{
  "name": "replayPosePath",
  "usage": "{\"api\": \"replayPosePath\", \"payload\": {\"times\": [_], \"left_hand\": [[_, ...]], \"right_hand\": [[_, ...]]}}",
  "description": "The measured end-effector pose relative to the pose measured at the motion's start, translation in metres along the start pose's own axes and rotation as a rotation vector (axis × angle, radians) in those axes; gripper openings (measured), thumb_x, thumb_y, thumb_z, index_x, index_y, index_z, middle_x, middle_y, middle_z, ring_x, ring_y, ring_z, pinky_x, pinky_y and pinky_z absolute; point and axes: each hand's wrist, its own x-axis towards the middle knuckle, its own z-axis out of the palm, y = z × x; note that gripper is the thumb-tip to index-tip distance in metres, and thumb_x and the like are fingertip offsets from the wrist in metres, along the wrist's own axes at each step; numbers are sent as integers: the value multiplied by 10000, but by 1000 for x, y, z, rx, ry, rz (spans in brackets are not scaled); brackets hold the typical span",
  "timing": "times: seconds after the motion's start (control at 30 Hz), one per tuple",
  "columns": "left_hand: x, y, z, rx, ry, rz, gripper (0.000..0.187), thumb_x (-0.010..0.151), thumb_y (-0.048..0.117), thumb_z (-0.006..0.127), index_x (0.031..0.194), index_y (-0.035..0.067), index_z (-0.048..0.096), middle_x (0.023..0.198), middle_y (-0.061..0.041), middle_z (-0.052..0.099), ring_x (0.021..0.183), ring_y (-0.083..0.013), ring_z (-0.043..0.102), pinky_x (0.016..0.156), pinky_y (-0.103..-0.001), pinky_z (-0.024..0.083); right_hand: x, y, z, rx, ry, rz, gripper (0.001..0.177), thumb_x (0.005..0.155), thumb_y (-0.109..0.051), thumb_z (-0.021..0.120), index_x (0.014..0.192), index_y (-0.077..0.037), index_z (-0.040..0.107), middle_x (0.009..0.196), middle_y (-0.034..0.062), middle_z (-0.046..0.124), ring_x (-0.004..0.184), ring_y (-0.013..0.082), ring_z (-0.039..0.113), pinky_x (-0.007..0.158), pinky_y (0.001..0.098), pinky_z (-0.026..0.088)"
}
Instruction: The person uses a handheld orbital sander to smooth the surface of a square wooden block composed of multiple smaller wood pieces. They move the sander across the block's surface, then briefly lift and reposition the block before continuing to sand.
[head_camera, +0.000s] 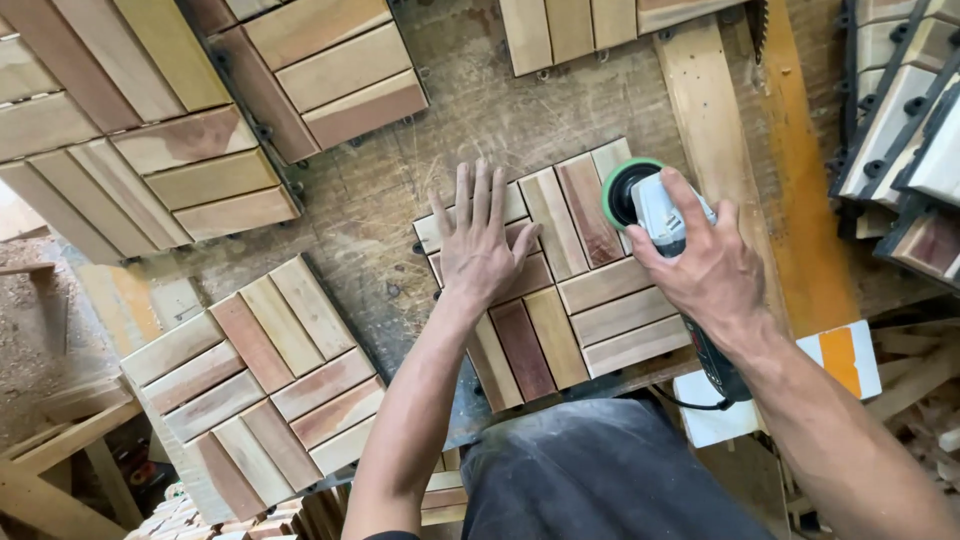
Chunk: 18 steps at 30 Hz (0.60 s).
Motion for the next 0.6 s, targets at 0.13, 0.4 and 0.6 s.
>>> {"api": "replayPosePath", "payload": {"times": [0.13,0.4,0.6], "left_hand": [[16,6,4,-32,-39,103,866,986,666,526,1613,97,342,1691,-163,299,1592,-341,197,1255,-688,75],[35,16,14,-72,-67,262,871,991,684,514,1612,99,343,1695,-156,289,1590,-324,212,1267,-663,92],[36,18,18,-43,-124,270,882,1008,704,479,1624,95,317,1699,-143,281,1594,-303,203,1282,-635,74]], "right_hand": [[-31,10,-1,20,-2,46,687,962,-531,657,1576,-274,488,1104,268,547,858,621,681,685,692,573],[-88,24,3,38,-1,198,706,951,-518,670,1582,-259,491,1085,270,546,863,607,683,665,662,576],[-125,-4,36,-2,18,102,742,898,-559,692,1566,-315,480,1052,210,547,710,520,709,575,602,611]]}}
